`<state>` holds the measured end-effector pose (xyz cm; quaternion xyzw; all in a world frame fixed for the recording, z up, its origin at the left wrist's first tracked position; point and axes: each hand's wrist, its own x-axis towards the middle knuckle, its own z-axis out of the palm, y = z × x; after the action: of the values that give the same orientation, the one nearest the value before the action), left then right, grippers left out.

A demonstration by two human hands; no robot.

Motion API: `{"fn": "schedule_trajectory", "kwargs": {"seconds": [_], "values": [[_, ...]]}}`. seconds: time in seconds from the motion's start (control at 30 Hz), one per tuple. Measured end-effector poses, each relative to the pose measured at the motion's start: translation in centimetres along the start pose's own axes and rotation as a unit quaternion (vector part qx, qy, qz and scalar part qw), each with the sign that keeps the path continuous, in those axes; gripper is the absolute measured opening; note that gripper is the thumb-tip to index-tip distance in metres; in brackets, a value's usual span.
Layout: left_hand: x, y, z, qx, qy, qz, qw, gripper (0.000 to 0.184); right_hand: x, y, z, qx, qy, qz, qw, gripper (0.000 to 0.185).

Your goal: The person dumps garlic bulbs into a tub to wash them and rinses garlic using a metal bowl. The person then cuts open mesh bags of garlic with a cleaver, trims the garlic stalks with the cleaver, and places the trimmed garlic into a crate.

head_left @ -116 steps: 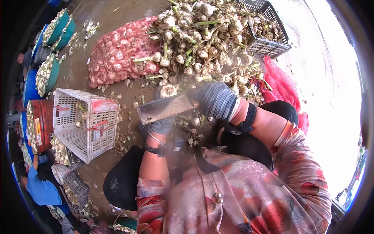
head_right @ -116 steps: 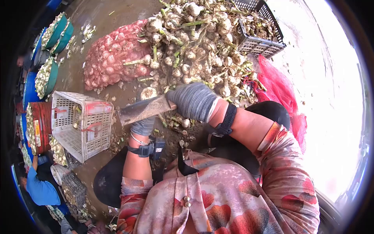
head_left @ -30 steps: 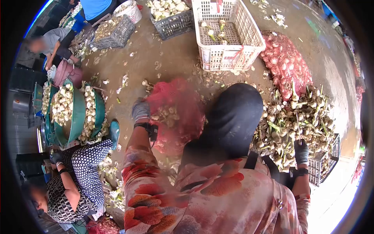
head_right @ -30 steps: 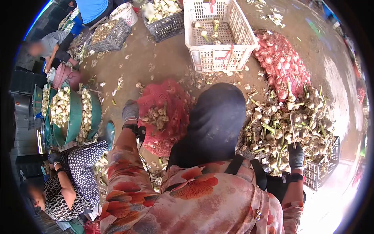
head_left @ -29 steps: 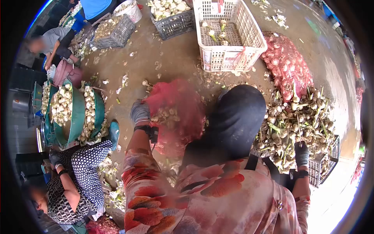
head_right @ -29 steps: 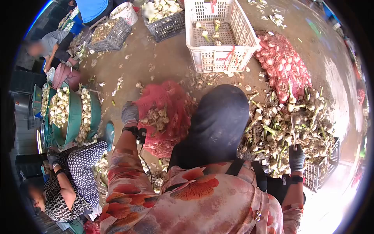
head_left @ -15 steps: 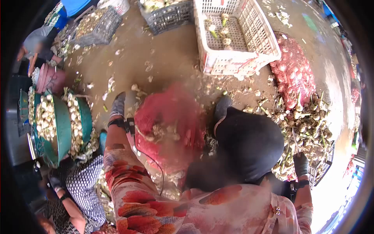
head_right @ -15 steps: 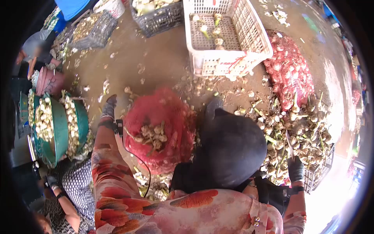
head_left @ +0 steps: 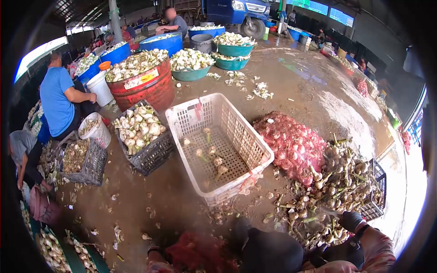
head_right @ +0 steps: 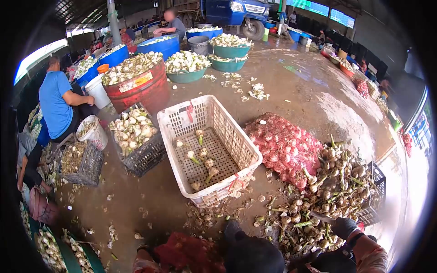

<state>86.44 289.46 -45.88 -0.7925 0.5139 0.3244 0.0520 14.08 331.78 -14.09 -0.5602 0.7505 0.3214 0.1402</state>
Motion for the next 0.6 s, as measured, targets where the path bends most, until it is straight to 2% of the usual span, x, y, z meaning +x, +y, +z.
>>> {"fn": "schedule_trajectory", "kwargs": {"seconds": [0.07, 0.1, 0.13, 0.2, 0.23, 0.27, 0.33, 0.37, 0.4, 0.47, 0.53, 0.6], "values": [[0.0, 0.6, -0.3, 0.014, 0.005, 0.010, 1.000, 0.057, 0.1, -0.1, 0.1, -0.042, 0.021, -0.037, 0.998, 0.031], [0.2, 0.8, -0.4, 0.016, 0.008, 0.017, 1.000, 0.056, 0.1, -0.9, -0.9, 0.029, -0.001, 0.046, 0.998, 0.032], [0.2, 0.7, -0.5, 0.022, 0.011, 0.024, 0.999, 0.055, 0.6, -0.7, 0.3, 0.047, -0.024, 0.090, 0.995, 0.032], [0.3, 0.5, -0.3, 0.030, 0.021, 0.045, 0.998, 0.053, 0.0, -2.2, -2.4, 0.069, -0.037, 0.107, 0.991, 0.032], [0.7, 0.0, 0.1, 0.032, 0.027, 0.061, 0.997, 0.053, -0.1, -1.8, -1.5, 0.040, -0.005, 0.053, 0.998, 0.030], [0.9, -1.0, 0.7, 0.035, 0.031, 0.075, 0.996, 0.052, -0.2, -2.0, -1.6, 0.029, -0.011, 0.072, 0.997, 0.023], [0.6, -2.4, 1.3, 0.042, 0.039, 0.101, 0.993, 0.050, 0.3, 1.8, 5.2, -0.172, 0.048, -0.109, 0.978, 0.017], [0.3, -3.1, 1.7, 0.041, 0.042, 0.105, 0.993, 0.049, 0.0, 0.4, 2.4, -0.163, -0.028, -0.053, 0.985, 0.013], [-0.2, -3.7, 2.0, 0.036, 0.041, 0.105, 0.993, 0.048, 0.0, 1.4, 3.8, -0.172, -0.002, -0.056, 0.984, 0.012], [-0.9, -4.3, 2.6, 0.012, 0.035, 0.090, 0.995, 0.047, -0.3, 3.2, 6.3, 0.039, 0.087, 0.040, 0.995, 0.013], [-1.2, -4.6, 2.7, -0.029, 0.029, 0.077, 0.996, 0.045, 0.2, 4.3, 7.8, 0.083, 0.096, 0.019, 0.992, 0.017], [-1.2, -5.0, 1.9, -0.090, 0.022, 0.074, 0.993, 0.043, 0.8, 3.8, 6.7, -0.131, 0.078, -0.118, 0.981, 0.019]]}}
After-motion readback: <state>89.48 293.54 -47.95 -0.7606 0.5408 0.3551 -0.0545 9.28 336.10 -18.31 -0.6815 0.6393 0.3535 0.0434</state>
